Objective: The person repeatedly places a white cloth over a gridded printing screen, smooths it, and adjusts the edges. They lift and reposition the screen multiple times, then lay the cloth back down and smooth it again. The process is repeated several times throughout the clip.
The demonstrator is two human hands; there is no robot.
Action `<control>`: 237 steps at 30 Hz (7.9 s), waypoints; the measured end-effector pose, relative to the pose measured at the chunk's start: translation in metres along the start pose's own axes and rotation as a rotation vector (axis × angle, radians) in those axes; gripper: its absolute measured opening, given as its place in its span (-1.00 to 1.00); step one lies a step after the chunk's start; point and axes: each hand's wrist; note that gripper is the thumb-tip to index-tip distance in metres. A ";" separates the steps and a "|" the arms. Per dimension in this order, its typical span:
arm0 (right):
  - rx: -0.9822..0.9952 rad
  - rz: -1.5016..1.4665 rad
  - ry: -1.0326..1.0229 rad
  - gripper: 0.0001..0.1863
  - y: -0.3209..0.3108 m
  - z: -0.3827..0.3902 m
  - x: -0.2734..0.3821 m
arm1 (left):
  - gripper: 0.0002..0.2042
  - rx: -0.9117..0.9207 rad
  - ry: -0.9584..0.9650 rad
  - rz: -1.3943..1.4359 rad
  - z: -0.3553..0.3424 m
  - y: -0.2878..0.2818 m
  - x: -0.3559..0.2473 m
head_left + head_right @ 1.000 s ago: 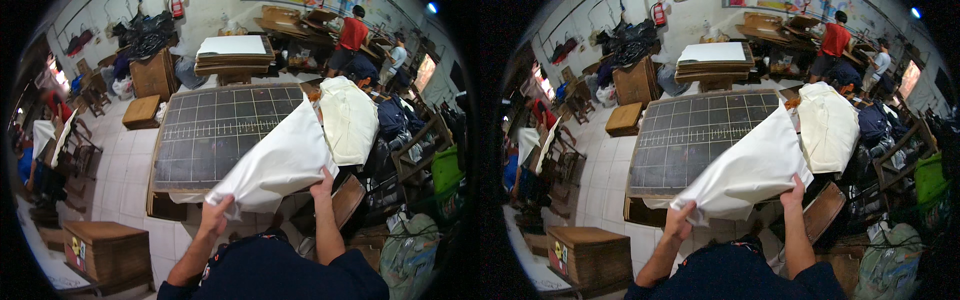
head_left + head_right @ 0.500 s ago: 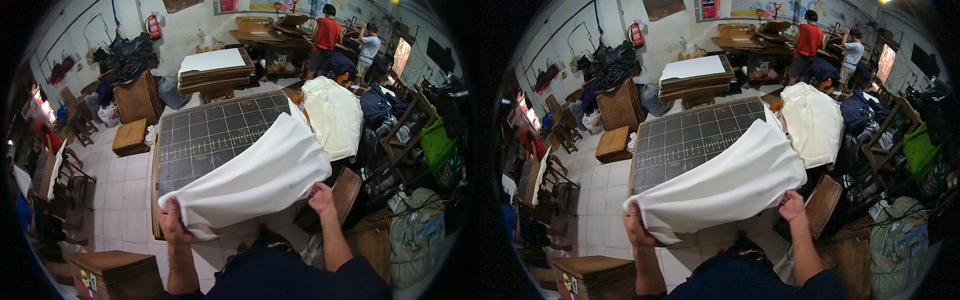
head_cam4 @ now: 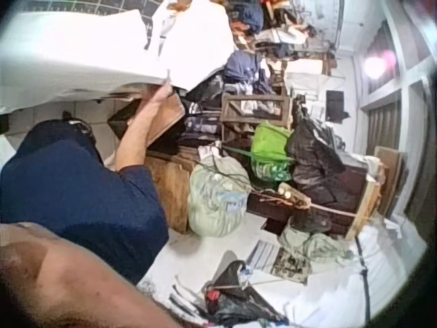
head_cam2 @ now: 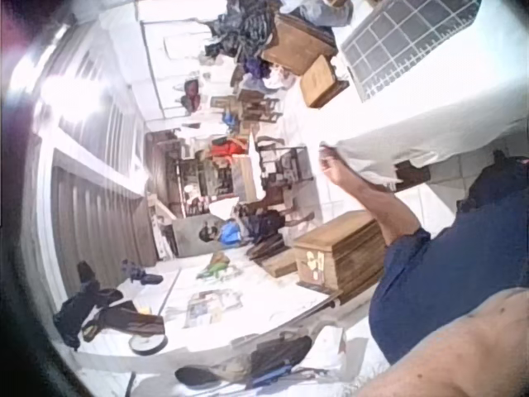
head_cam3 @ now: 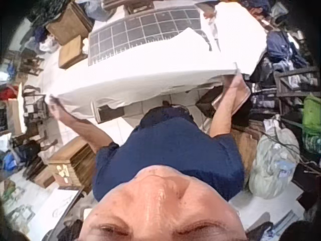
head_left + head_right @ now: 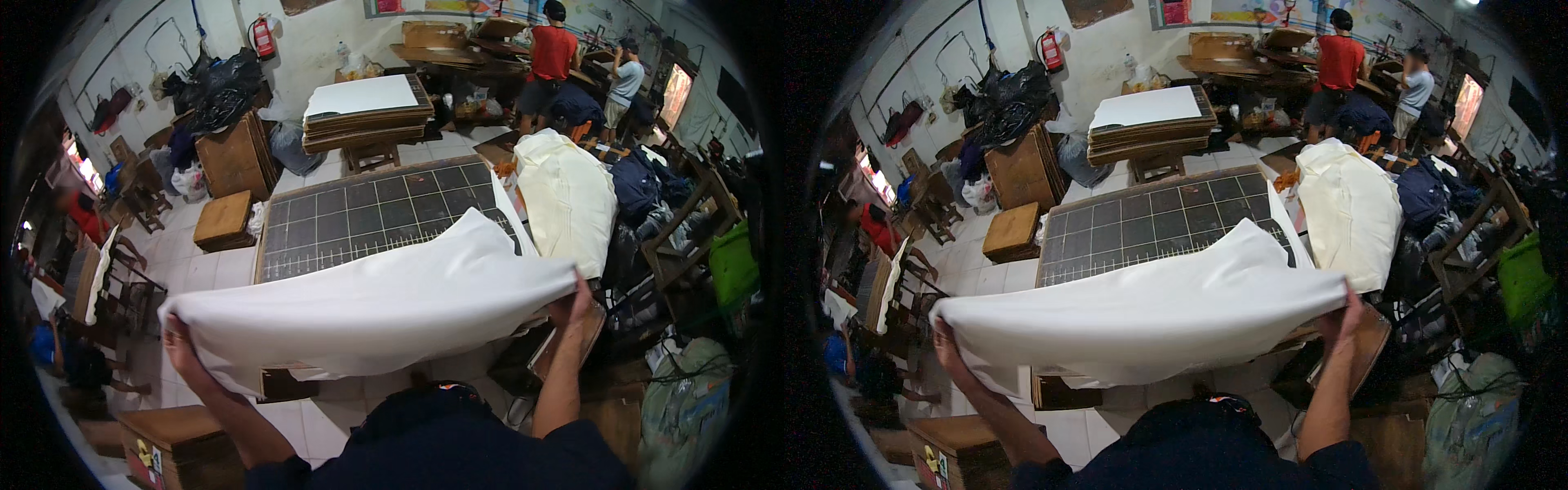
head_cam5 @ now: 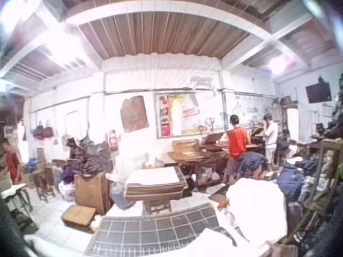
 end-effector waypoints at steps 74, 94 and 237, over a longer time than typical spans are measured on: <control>0.580 0.411 -0.135 -0.65 0.194 -0.315 0.100 | -0.58 0.139 -0.059 0.114 -0.286 0.282 0.079; -0.085 1.496 -0.106 -0.60 0.007 -0.301 -0.049 | -0.53 0.045 0.197 -0.968 -0.119 0.168 0.317; 1.231 1.983 -0.843 -0.33 0.318 -0.144 -0.490 | -0.63 -0.246 0.086 -1.231 0.117 0.029 0.233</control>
Point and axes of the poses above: each hand's wrist, its own z-axis away from the middle knuckle, its own y-axis out of the palm, x = y × z
